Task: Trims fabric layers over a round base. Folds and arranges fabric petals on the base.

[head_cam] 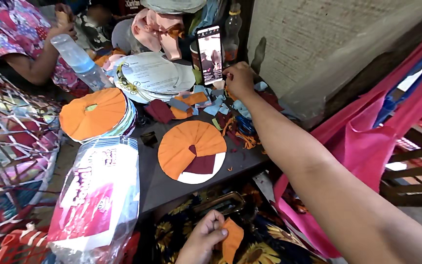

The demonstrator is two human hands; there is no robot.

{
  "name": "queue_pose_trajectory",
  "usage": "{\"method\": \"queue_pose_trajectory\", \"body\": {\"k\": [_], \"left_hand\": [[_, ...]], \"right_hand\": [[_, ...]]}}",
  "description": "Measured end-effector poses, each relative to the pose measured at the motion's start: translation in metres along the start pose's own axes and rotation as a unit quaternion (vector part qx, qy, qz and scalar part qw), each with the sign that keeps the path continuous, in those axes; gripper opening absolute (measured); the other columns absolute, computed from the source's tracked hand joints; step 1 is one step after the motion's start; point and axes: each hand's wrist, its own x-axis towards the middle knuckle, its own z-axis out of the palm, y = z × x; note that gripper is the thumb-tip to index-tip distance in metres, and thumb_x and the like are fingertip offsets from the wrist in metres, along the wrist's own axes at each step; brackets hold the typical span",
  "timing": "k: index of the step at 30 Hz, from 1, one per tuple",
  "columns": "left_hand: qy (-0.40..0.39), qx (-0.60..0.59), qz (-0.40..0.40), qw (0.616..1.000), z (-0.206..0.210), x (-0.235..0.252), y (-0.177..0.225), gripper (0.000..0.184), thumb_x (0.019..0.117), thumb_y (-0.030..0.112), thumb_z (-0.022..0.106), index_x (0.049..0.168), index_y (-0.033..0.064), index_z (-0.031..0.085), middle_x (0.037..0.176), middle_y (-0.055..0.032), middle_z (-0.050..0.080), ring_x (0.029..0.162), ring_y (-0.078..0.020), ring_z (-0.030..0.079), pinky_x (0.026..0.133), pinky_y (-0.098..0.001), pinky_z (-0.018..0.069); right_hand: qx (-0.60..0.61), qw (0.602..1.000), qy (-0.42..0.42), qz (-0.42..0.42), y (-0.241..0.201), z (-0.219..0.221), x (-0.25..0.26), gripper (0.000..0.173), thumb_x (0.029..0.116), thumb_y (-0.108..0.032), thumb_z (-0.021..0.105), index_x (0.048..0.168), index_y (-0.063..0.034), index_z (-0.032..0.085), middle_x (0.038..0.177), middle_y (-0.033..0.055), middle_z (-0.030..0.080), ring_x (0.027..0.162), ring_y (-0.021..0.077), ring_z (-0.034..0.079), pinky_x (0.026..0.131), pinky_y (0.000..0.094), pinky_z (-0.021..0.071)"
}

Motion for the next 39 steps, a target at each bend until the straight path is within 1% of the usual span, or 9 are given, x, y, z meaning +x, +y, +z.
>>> {"method": "queue_pose_trajectory", "body": {"k": [4, 6, 10, 14, 18, 23, 29, 35, 39], "left_hand": [[-0.004, 0.002, -0.009, 1.0, 0.0, -0.0004, 0.0019, 0.028, 0.0945, 0.001, 0.05, 0.12, 0.0104, 0.057, 0.089, 0.0062, 0.073, 0.081, -0.004, 0.07, 0.077, -0.0253, 0.0575], [-0.007, 0.007, -0.013, 1.0, 0.0003, -0.0008, 0.003, 0.031, 0.0946, 0.0, 0.049, 0.123, 0.0084, 0.058, 0.09, 0.0066, 0.073, 0.081, -0.0029, 0.069, 0.077, -0.0239, 0.0571], [-0.018, 0.009, -0.004, 1.0, -0.0002, -0.001, 0.0029, 0.027, 0.0936, -0.001, 0.05, 0.115, 0.0103, 0.062, 0.087, 0.0099, 0.072, 0.079, 0.0005, 0.067, 0.075, -0.0205, 0.0556], [-0.024, 0.006, 0.008, 1.0, -0.0024, 0.0, -0.0001, 0.025, 0.092, -0.002, 0.051, 0.107, 0.0149, 0.061, 0.084, 0.0116, 0.069, 0.077, 0.001, 0.066, 0.073, -0.0203, 0.0548], [-0.016, 0.002, -0.003, 1.0, -0.0036, 0.0002, -0.001, 0.026, 0.0911, -0.003, 0.048, 0.11, 0.013, 0.058, 0.092, 0.006, 0.072, 0.086, -0.0057, 0.07, 0.081, -0.0277, 0.0578], [-0.012, 0.003, -0.004, 1.0, -0.0035, 0.0001, -0.0021, 0.025, 0.0898, -0.002, 0.049, 0.108, 0.014, 0.057, 0.087, 0.0057, 0.071, 0.084, -0.0084, 0.071, 0.08, -0.0307, 0.0587], [-0.006, -0.011, -0.01, 1.0, -0.0045, 0.0007, -0.0029, 0.023, 0.088, -0.001, 0.049, 0.106, 0.0131, 0.055, 0.09, 0.0023, 0.071, 0.09, -0.0156, 0.072, 0.086, -0.0393, 0.0596], [-0.007, -0.016, -0.005, 1.0, -0.0042, 0.0011, -0.0029, 0.027, 0.0871, -0.003, 0.048, 0.107, 0.0134, 0.053, 0.093, 0.0018, 0.071, 0.088, -0.014, 0.072, 0.082, -0.0356, 0.0596], [-0.009, -0.026, -0.004, 1.0, -0.0031, 0.0016, -0.0011, 0.033, 0.0858, -0.005, 0.045, 0.113, 0.0117, 0.053, 0.093, 0.0016, 0.072, 0.087, -0.0128, 0.072, 0.082, -0.0344, 0.0595]], "right_hand": [[0.002, 1.0, -0.005, 0.003, -0.0005, -0.0007, -0.0006, 0.031, 0.098, -0.005, 0.054, 0.123, -0.002, 0.071, 0.131, 0.0264, 0.061, 0.129, 0.0432, 0.054, 0.108, 0.0591, 0.0406], [0.003, 1.0, -0.006, 0.003, -0.0007, -0.0006, -0.0004, 0.031, 0.0986, -0.005, 0.053, 0.123, -0.0016, 0.071, 0.132, 0.0266, 0.061, 0.129, 0.0435, 0.055, 0.108, 0.0594, 0.041], [0.0, 1.0, -0.007, 0.005, -0.0017, -0.0008, -0.0008, 0.031, 0.0985, -0.005, 0.053, 0.123, -0.0016, 0.071, 0.132, 0.0267, 0.061, 0.127, 0.0432, 0.056, 0.107, 0.0597, 0.0415], [0.002, 1.0, -0.008, 0.007, -0.0025, -0.0011, -0.0003, 0.031, 0.098, -0.004, 0.054, 0.123, -0.0013, 0.071, 0.132, 0.0267, 0.061, 0.128, 0.0435, 0.055, 0.108, 0.0593, 0.0412], [-0.002, 1.0, -0.011, 0.005, -0.0021, -0.001, -0.0002, 0.031, 0.098, -0.004, 0.054, 0.124, -0.0014, 0.071, 0.132, 0.0265, 0.061, 0.129, 0.0438, 0.055, 0.107, 0.0592, 0.0417], [-0.003, 1.0, -0.012, 0.006, -0.0023, -0.0004, -0.0003, 0.031, 0.0985, -0.006, 0.053, 0.123, -0.0018, 0.071, 0.131, 0.0267, 0.061, 0.126, 0.0436, 0.055, 0.106, 0.0594, 0.0416], [-0.007, 1.0, -0.012, 0.007, -0.0021, -0.0002, 0.0, 0.031, 0.0987, -0.006, 0.053, 0.123, -0.0023, 0.071, 0.132, 0.0272, 0.061, 0.127, 0.0447, 0.055, 0.108, 0.0605, 0.0402], [-0.01, 1.0, -0.017, 0.007, -0.0027, -0.0006, -0.0005, 0.031, 0.0986, -0.006, 0.053, 0.124, -0.0025, 0.071, 0.132, 0.0269, 0.06, 0.127, 0.0446, 0.055, 0.108, 0.06, 0.0404], [-0.01, 1.0, -0.015, 0.006, -0.0024, -0.0007, -0.0003, 0.031, 0.099, -0.006, 0.053, 0.124, -0.0014, 0.07, 0.131, 0.027, 0.061, 0.126, 0.044, 0.056, 0.106, 0.0599, 0.0419]]}}
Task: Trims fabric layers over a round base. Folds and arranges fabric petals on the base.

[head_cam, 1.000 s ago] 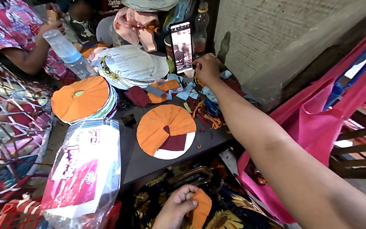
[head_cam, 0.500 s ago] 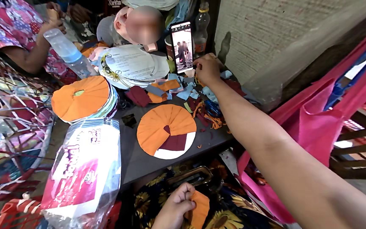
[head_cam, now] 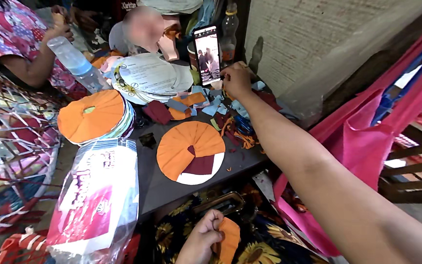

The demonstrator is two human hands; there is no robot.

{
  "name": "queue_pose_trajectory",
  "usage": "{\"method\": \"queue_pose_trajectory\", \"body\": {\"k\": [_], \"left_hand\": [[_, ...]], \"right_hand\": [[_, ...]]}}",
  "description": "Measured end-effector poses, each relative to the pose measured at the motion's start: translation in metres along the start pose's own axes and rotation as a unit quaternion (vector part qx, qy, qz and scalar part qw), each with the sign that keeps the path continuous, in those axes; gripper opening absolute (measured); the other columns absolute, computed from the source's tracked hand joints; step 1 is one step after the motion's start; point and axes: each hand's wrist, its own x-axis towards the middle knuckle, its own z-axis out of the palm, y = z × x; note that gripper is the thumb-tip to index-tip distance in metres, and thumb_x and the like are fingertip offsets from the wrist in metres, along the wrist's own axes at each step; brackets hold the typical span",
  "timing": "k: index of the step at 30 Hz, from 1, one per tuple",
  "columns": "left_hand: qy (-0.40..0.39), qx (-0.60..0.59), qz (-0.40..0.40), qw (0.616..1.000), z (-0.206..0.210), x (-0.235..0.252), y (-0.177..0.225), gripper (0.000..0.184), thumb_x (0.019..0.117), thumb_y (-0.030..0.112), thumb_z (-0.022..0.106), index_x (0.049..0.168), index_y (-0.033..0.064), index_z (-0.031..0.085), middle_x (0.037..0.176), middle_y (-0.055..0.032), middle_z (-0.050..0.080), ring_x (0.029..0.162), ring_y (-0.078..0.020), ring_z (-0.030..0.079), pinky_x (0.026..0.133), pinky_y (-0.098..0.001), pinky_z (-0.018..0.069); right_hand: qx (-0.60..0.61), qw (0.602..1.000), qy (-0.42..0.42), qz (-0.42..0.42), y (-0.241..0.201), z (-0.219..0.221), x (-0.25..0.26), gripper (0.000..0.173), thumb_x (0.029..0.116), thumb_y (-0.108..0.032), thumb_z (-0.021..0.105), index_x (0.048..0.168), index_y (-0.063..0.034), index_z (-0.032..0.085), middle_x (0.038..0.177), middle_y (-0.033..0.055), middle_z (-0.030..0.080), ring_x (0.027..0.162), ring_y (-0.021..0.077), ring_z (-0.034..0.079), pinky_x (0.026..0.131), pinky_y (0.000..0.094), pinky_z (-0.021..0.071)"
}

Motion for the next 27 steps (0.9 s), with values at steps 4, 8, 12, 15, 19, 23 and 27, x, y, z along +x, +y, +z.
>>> {"method": "queue_pose_trajectory", "body": {"k": [4, 8, 12, 15, 19, 23, 27], "left_hand": [[-0.013, -0.007, -0.006, 1.0, 0.0005, 0.0002, 0.003, 0.038, 0.0869, -0.005, 0.043, 0.12, 0.0082, 0.054, 0.097, 0.0011, 0.073, 0.089, -0.0118, 0.072, 0.083, -0.033, 0.0597], [-0.024, -0.007, -0.003, 1.0, -0.0007, 0.0003, 0.0025, 0.04, 0.0866, -0.005, 0.042, 0.122, 0.0069, 0.056, 0.101, -0.0003, 0.074, 0.091, -0.0126, 0.072, 0.084, -0.0331, 0.0598], [-0.032, -0.014, 0.006, 0.999, -0.0011, 0.0002, 0.0018, 0.043, 0.0847, -0.006, 0.04, 0.123, 0.0071, 0.056, 0.103, -0.0002, 0.074, 0.094, -0.0127, 0.072, 0.085, -0.0333, 0.0594], [-0.033, -0.01, 0.002, 0.999, -0.0002, -0.0001, 0.0036, 0.045, 0.0839, -0.007, 0.039, 0.124, 0.0066, 0.055, 0.106, -0.0012, 0.074, 0.095, -0.0136, 0.072, 0.086, -0.0335, 0.0592], [-0.028, -0.017, -0.003, 0.999, 0.0005, 0.0002, 0.0041, 0.043, 0.0857, -0.006, 0.04, 0.124, 0.0066, 0.055, 0.104, -0.0009, 0.073, 0.093, -0.0126, 0.072, 0.085, -0.0327, 0.0593], [-0.02, -0.023, -0.001, 1.0, 0.0012, 0.0, 0.0036, 0.038, 0.091, 0.001, 0.041, 0.125, 0.0057, 0.057, 0.101, -0.0005, 0.074, 0.092, -0.0127, 0.072, 0.085, -0.0334, 0.0597], [-0.019, -0.031, 0.0, 0.999, 0.001, -0.0003, 0.0031, 0.038, 0.0936, 0.002, 0.042, 0.128, 0.0039, 0.058, 0.102, -0.0017, 0.075, 0.093, -0.0135, 0.073, 0.086, -0.0336, 0.0597]], "right_hand": [[0.004, 1.0, 0.001, 0.0, -0.0013, -0.0005, -0.0005, 0.031, 0.0995, -0.006, 0.052, 0.124, -0.0011, 0.07, 0.131, 0.027, 0.06, 0.126, 0.0441, 0.056, 0.106, 0.0596, 0.042], [0.003, 1.0, 0.004, -0.002, 0.0007, 0.0008, -0.0005, 0.03, 0.0992, -0.006, 0.052, 0.123, -0.0012, 0.071, 0.13, 0.0265, 0.061, 0.125, 0.0435, 0.057, 0.106, 0.0587, 0.0423], [0.002, 1.0, 0.003, -0.001, -0.0009, 0.0009, -0.0009, 0.031, 0.0992, -0.005, 0.052, 0.124, -0.0015, 0.07, 0.131, 0.0266, 0.061, 0.124, 0.0428, 0.057, 0.106, 0.0586, 0.0429], [0.012, 1.0, 0.003, 0.001, -0.0009, 0.0003, -0.0011, 0.031, 0.0991, -0.005, 0.052, 0.123, -0.0013, 0.071, 0.131, 0.0259, 0.061, 0.124, 0.043, 0.057, 0.105, 0.0589, 0.0435], [0.011, 1.0, 0.003, -0.002, 0.0004, 0.0008, -0.001, 0.031, 0.0991, -0.006, 0.052, 0.123, -0.0011, 0.071, 0.13, 0.0261, 0.061, 0.125, 0.0432, 0.057, 0.106, 0.059, 0.0425], [0.007, 1.0, 0.004, -0.004, 0.0007, 0.0014, -0.001, 0.031, 0.0991, -0.006, 0.052, 0.123, -0.0015, 0.071, 0.132, 0.0256, 0.061, 0.126, 0.0428, 0.056, 0.107, 0.0587, 0.0417], [0.004, 1.0, 0.005, -0.004, 0.0008, 0.0013, 0.0002, 0.031, 0.099, -0.005, 0.052, 0.123, -0.0013, 0.071, 0.131, 0.026, 0.061, 0.126, 0.0435, 0.056, 0.107, 0.0589, 0.0417]]}}
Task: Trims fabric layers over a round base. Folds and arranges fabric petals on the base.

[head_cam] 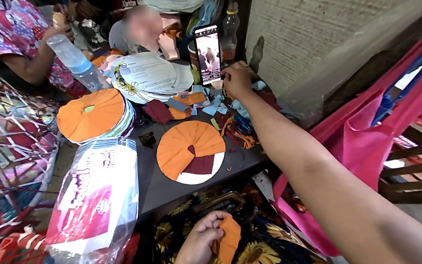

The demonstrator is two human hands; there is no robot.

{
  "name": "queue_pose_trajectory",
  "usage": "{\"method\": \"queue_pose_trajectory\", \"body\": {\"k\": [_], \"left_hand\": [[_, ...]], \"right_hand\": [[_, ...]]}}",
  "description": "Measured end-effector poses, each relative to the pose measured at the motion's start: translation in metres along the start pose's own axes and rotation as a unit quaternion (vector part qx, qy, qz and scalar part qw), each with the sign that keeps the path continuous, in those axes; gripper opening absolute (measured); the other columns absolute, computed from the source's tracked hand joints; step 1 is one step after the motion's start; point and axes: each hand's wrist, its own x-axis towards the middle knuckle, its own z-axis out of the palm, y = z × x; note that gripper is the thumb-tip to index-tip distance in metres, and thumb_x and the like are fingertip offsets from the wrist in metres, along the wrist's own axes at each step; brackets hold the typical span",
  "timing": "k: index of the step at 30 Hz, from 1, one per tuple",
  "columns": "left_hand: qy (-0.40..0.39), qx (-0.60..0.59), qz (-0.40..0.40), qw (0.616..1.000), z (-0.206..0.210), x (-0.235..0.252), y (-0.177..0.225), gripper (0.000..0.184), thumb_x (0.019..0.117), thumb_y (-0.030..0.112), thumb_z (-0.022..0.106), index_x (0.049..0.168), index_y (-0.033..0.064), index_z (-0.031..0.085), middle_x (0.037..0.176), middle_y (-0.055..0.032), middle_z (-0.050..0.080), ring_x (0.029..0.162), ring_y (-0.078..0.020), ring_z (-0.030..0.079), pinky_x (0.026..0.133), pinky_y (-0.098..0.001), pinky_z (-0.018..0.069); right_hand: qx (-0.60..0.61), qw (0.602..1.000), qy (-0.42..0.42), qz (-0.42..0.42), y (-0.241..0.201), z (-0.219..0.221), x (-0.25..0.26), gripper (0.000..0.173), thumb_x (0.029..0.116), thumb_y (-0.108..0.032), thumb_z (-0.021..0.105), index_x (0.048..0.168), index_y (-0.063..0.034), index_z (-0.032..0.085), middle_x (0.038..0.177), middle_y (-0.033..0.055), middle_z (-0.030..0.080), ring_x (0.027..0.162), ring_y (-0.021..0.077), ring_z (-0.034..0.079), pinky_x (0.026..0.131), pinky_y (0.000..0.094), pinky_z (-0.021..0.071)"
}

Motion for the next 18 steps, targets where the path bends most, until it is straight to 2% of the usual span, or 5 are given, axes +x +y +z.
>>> {"method": "queue_pose_trajectory", "body": {"k": [12, 18], "left_hand": [[-0.014, 0.001, 0.006, 1.0, -0.0013, -0.0007, -0.0011, 0.029, 0.0969, 0.006, 0.053, 0.124, 0.0057, 0.063, 0.1, -0.0001, 0.076, 0.091, -0.0119, 0.073, 0.087, -0.0323, 0.0598], [-0.027, 0.02, 0.012, 0.999, -0.0033, -0.0021, -0.002, 0.017, 0.0976, 0.011, 0.058, 0.113, 0.012, 0.067, 0.091, 0.0036, 0.075, 0.085, -0.009, 0.073, 0.08, -0.0294, 0.0604]], "right_hand": [[-0.003, 1.0, 0.005, -0.004, 0.0017, 0.0014, 0.0003, 0.03, 0.0982, -0.005, 0.053, 0.122, -0.0017, 0.072, 0.129, 0.0258, 0.062, 0.126, 0.0428, 0.056, 0.107, 0.0578, 0.0419], [0.0, 1.0, -0.001, -0.006, 0.0007, -0.0003, -0.0006, 0.03, 0.0983, -0.005, 0.053, 0.122, 0.0, 0.071, 0.131, 0.0275, 0.061, 0.126, 0.0446, 0.055, 0.107, 0.0601, 0.0412]]}}
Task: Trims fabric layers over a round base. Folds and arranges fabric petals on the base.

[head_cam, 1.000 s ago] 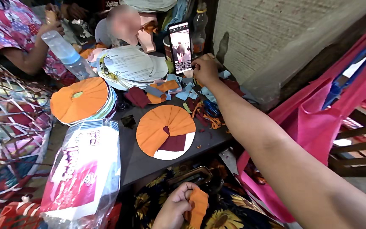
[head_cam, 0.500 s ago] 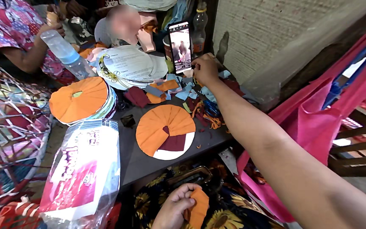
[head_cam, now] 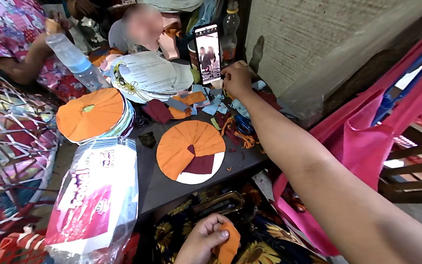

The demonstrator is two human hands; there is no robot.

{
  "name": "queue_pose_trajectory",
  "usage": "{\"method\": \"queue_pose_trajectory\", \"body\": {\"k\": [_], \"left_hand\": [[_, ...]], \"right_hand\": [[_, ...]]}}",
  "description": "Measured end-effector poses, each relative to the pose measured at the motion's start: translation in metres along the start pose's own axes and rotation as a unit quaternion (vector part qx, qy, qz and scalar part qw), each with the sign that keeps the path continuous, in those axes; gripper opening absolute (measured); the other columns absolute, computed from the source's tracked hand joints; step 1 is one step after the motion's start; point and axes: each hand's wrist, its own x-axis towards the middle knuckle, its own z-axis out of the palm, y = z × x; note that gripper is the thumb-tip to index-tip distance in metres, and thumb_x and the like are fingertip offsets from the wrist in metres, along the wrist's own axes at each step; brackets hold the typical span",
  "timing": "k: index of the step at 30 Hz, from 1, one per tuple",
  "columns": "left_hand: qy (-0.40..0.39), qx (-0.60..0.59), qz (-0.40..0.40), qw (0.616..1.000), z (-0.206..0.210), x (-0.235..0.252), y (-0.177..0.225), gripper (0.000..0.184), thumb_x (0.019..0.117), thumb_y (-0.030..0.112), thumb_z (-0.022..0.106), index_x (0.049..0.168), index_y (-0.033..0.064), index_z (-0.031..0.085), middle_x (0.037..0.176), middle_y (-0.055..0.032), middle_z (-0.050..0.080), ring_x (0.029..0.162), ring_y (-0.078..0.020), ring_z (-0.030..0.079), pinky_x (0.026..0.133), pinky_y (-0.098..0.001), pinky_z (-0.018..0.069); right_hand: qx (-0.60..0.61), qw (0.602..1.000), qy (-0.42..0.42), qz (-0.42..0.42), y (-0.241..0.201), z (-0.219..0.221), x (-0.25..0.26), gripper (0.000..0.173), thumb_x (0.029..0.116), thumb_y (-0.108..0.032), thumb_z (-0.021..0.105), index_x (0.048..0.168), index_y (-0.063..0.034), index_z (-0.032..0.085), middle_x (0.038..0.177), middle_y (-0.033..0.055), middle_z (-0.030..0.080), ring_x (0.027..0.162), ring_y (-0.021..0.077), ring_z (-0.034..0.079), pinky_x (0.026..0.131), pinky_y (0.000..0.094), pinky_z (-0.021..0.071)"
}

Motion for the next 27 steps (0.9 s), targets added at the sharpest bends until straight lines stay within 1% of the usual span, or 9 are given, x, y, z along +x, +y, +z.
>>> {"method": "queue_pose_trajectory", "body": {"k": [3, 5, 9, 11, 19, 27], "left_hand": [[-0.008, -0.004, 0.001, 1.0, -0.0012, 0.0, -0.0012, 0.015, 0.0976, 0.009, 0.058, 0.108, 0.015, 0.067, 0.091, 0.003, 0.075, 0.085, -0.0096, 0.073, 0.082, -0.0297, 0.0605], [-0.01, -0.01, 0.0, 1.0, -0.0009, 0.0001, -0.0008, 0.015, 0.0991, 0.009, 0.056, 0.108, 0.0156, 0.066, 0.093, 0.0014, 0.076, 0.087, -0.0107, 0.074, 0.083, -0.0298, 0.0606], [0.007, -0.005, -0.005, 1.0, 0.0013, 0.0008, 0.0009, 0.017, 0.1008, 0.008, 0.047, 0.109, 0.0137, 0.061, 0.094, -0.0022, 0.077, 0.087, -0.0129, 0.075, 0.082, -0.0296, 0.0606], [0.011, -0.003, -0.003, 1.0, 0.0015, 0.0013, 0.0008, 0.018, 0.1007, 0.008, 0.045, 0.11, 0.0132, 0.059, 0.094, -0.0023, 0.076, 0.087, -0.0133, 0.075, 0.082, -0.0302, 0.0607], [0.012, -0.01, -0.002, 1.0, 0.0009, 0.0012, 0.0004, 0.016, 0.1017, 0.008, 0.047, 0.111, 0.0134, 0.059, 0.095, -0.0012, 0.076, 0.09, -0.0137, 0.075, 0.085, -0.032, 0.0604], [0.018, -0.012, -0.007, 1.0, 0.0011, 0.001, 0.0004, 0.015, 0.1015, 0.007, 0.048, 0.11, 0.0128, 0.059, 0.095, -0.0016, 0.076, 0.089, -0.0138, 0.075, 0.085, -0.0319, 0.0604]], "right_hand": [[0.0, 1.0, 0.0, -0.001, 0.0001, 0.0003, 0.0004, 0.03, 0.0982, -0.005, 0.053, 0.122, 0.0002, 0.071, 0.131, 0.0279, 0.061, 0.126, 0.0449, 0.056, 0.107, 0.0603, 0.0412], [-0.001, 1.0, 0.001, 0.0, -0.0003, 0.0003, 0.0, 0.03, 0.0982, -0.005, 0.053, 0.122, 0.0002, 0.071, 0.131, 0.028, 0.061, 0.126, 0.0451, 0.055, 0.107, 0.0603, 0.0413], [-0.003, 1.0, 0.005, -0.002, 0.0007, 0.0011, 0.0003, 0.03, 0.0981, -0.005, 0.053, 0.122, -0.0004, 0.071, 0.13, 0.0274, 0.061, 0.126, 0.0446, 0.056, 0.106, 0.0601, 0.042], [-0.002, 1.0, 0.004, -0.001, 0.0009, 0.001, 0.0008, 0.03, 0.0982, -0.005, 0.053, 0.122, -0.0005, 0.071, 0.13, 0.0273, 0.061, 0.125, 0.0445, 0.056, 0.106, 0.06, 0.0421], [-0.005, 1.0, -0.001, 0.005, 0.0001, 0.0004, 0.0006, 0.031, 0.0983, -0.005, 0.053, 0.122, -0.001, 0.071, 0.13, 0.0276, 0.06, 0.125, 0.0448, 0.056, 0.106, 0.0597, 0.0421], [0.0, 1.0, 0.001, 0.004, -0.0009, -0.0002, -0.0005, 0.031, 0.0986, -0.005, 0.052, 0.123, -0.0007, 0.071, 0.13, 0.0276, 0.061, 0.126, 0.0441, 0.056, 0.107, 0.059, 0.0417]]}}
